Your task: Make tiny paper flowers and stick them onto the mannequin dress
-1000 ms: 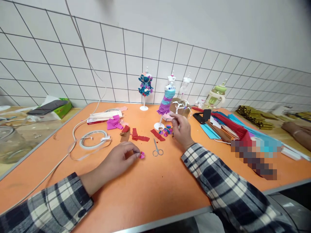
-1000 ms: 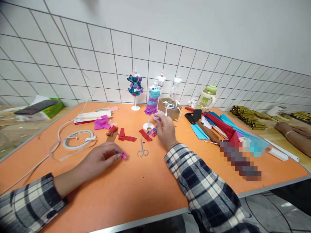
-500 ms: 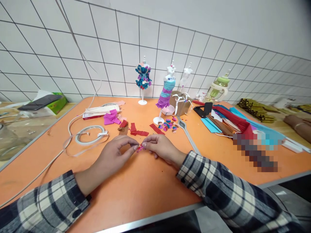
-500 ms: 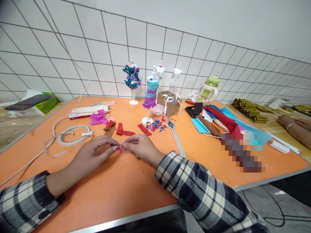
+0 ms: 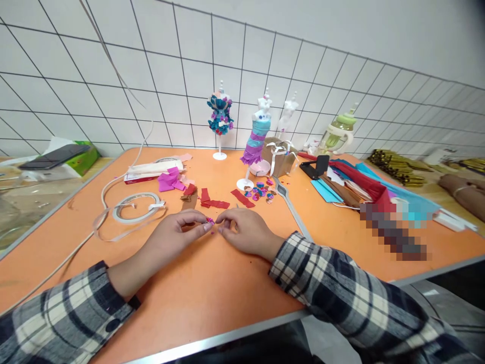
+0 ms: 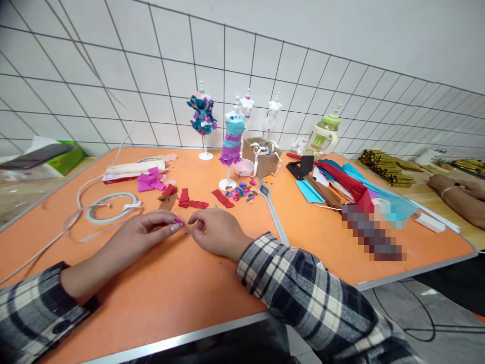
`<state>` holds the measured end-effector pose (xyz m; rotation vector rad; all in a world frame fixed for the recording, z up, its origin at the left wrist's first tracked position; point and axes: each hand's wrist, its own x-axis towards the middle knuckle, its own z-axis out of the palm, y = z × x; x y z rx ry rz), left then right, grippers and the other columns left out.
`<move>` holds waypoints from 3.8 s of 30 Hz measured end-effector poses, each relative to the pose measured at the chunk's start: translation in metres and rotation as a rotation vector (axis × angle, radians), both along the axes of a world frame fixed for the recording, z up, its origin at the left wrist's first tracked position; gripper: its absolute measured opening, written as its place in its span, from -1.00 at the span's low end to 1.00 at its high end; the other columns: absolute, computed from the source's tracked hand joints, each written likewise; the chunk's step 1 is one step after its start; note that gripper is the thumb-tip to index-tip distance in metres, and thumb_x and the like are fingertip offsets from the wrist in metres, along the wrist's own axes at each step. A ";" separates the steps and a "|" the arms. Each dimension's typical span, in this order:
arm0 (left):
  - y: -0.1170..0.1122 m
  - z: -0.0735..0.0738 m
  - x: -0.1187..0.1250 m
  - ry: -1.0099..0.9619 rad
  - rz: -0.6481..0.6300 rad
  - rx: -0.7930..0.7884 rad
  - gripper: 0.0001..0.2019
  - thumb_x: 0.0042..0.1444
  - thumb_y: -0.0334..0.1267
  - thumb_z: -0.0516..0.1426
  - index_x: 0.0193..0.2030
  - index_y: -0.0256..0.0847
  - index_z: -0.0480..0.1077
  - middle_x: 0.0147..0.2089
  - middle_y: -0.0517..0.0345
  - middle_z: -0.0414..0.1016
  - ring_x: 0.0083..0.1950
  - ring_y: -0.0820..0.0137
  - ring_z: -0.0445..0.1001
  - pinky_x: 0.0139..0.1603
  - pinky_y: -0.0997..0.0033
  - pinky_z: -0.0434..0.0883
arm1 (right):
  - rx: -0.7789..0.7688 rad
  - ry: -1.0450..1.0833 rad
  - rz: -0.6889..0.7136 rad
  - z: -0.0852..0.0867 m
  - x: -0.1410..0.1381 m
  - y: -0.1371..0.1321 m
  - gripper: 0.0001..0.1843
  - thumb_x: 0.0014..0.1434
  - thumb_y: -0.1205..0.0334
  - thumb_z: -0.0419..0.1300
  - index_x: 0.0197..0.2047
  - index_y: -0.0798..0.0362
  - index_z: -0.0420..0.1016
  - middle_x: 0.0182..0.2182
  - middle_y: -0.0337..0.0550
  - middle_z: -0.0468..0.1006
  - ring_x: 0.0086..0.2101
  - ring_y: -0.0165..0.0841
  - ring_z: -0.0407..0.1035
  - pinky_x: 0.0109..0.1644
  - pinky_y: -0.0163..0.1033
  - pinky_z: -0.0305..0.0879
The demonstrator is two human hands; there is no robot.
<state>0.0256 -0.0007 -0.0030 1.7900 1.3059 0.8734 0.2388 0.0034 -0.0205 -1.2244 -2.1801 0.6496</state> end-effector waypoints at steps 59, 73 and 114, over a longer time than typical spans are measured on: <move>0.000 -0.002 -0.003 0.130 -0.093 0.029 -0.65 0.03 0.15 0.26 -0.39 -0.09 0.61 -0.25 0.04 0.69 -0.19 0.16 0.62 -0.05 0.20 0.51 | -0.717 0.366 0.013 0.010 0.001 -0.005 -0.68 0.15 0.09 0.42 -0.08 0.05 0.54 -0.30 -0.23 0.58 -0.49 -0.48 0.45 -0.58 -0.42 0.24; -0.003 0.000 0.001 0.119 -0.120 -0.022 -0.64 0.00 0.17 0.28 -0.33 -0.08 0.65 -0.23 0.04 0.72 -0.16 0.13 0.63 -0.01 0.15 0.51 | -0.632 0.424 0.109 0.004 0.003 0.003 -0.93 0.15 0.37 0.31 -0.35 0.08 0.49 -0.45 -0.33 0.47 -0.42 -0.50 0.32 -0.32 -0.39 0.22; -0.004 -0.005 0.003 0.240 -0.162 -0.023 -0.67 0.04 0.12 0.20 -0.39 -0.11 0.59 -0.28 0.09 0.69 -0.22 0.20 0.61 -0.12 0.25 0.48 | -0.627 0.192 0.077 0.008 0.009 0.001 -0.91 0.22 0.27 0.30 -0.25 0.13 0.55 -0.51 -0.35 0.47 -0.55 -0.56 0.26 -0.43 -0.40 0.17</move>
